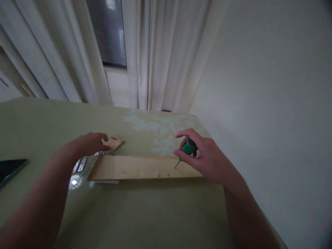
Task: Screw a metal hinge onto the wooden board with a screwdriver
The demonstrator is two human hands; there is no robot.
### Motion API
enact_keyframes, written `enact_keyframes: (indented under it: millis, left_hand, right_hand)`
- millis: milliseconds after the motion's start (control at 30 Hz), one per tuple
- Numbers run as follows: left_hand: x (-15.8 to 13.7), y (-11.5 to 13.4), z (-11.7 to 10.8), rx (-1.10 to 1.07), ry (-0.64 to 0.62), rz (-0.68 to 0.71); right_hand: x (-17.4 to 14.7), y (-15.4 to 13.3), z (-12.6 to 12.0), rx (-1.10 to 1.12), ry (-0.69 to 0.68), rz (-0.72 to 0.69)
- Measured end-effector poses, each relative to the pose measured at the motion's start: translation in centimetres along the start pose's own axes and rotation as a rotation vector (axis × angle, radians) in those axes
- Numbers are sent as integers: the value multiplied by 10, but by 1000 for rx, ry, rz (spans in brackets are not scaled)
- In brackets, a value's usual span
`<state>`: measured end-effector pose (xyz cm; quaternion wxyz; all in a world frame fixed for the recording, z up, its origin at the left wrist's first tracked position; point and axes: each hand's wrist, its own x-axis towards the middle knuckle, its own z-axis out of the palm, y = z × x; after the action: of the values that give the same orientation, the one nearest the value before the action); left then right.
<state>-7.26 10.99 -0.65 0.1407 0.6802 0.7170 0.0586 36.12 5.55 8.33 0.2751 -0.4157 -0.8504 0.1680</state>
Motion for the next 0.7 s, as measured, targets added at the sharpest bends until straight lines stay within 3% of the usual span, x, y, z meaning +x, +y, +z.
enact_keyframes:
  millis: [67, 167, 200, 267, 333, 433, 567, 700]
  left_hand:
    - [-10, 37, -4, -5, -14, 72]
    - [-41, 112, 3, -86, 88, 349]
    - [-53, 136, 9, -160, 65, 464]
    - [-74, 177, 24, -320, -6, 677]
    - [-90, 201, 37, -445, -32, 788]
    - [-107, 212, 39, -632, -85, 818]
    - [-124, 211, 23, -808, -144, 832]
    - [-118, 204, 8, -722, 18, 748]
  right_hand:
    - [2, 1, 1, -4, 6, -2]
    - [5, 1, 4, -34, 15, -10]
    - [6, -1, 5, -43, 22, -25]
    - [5, -5, 5, -47, 56, -104]
    - [-1, -12, 4, 1, 121, -238]
    - [-13, -23, 1, 179, 233, -397]
    - [-22, -32, -1, 336, 322, -412]
    - [-14, -29, 1, 207, 317, -335]
